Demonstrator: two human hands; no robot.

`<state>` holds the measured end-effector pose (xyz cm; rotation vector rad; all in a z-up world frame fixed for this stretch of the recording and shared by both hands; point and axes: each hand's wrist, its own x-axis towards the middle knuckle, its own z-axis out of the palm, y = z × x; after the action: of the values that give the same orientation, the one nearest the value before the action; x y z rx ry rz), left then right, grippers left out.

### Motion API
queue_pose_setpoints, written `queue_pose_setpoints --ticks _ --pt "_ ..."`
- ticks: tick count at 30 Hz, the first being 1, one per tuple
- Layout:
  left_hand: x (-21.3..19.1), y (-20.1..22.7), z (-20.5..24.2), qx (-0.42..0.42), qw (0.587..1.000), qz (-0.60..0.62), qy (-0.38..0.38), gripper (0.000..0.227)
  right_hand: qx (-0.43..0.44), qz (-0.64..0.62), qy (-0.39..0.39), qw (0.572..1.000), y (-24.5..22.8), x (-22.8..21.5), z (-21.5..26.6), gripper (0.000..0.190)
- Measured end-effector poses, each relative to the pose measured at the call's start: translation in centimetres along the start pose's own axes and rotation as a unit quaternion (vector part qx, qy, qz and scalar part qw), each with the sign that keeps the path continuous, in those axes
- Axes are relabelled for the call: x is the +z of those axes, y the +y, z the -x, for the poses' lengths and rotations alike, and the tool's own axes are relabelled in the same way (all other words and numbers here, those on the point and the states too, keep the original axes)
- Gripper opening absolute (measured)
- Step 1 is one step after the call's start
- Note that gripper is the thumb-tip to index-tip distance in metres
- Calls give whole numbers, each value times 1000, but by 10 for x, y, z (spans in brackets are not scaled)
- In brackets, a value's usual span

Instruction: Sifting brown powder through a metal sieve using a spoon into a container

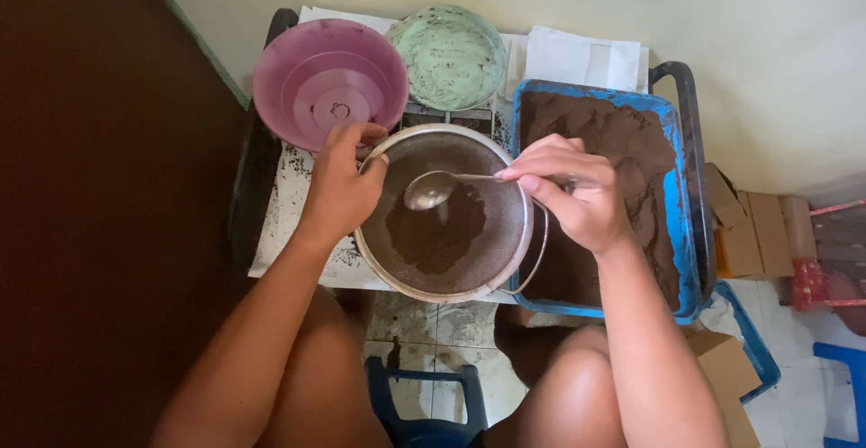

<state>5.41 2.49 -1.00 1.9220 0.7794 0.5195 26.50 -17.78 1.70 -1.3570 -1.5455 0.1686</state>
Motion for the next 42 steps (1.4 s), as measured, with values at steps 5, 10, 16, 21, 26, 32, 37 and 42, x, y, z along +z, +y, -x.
queue_pose_setpoints --ticks 5,10,16,21,26,32,37,42 --pt "0 -4 -3 7 1000 8 -7 33 18 79 -45 996 11 2 6 8" --pt "0 2 1 -12 1000 5 -4 34 11 101 -28 994 5 2 4 7" --pt "3 -5 -1 2 1000 10 -1 33 4 147 -14 989 1 3 4 7" --pt "-1 11 8 22 999 14 28 27 -2 167 -13 986 -7 14 0 12" --pt "5 22 10 75 954 284 57 59 4 109 -19 994 -12 11 -3 12" --pt "8 0 2 29 864 502 2 85 -7 104 34 994 -8 4 1 8" --pt "10 0 0 30 855 518 -14 83 58 30 96 993 6 1 6 13" --pt "19 -17 -8 38 878 478 8 53 133 -54 183 973 4 -2 7 19"
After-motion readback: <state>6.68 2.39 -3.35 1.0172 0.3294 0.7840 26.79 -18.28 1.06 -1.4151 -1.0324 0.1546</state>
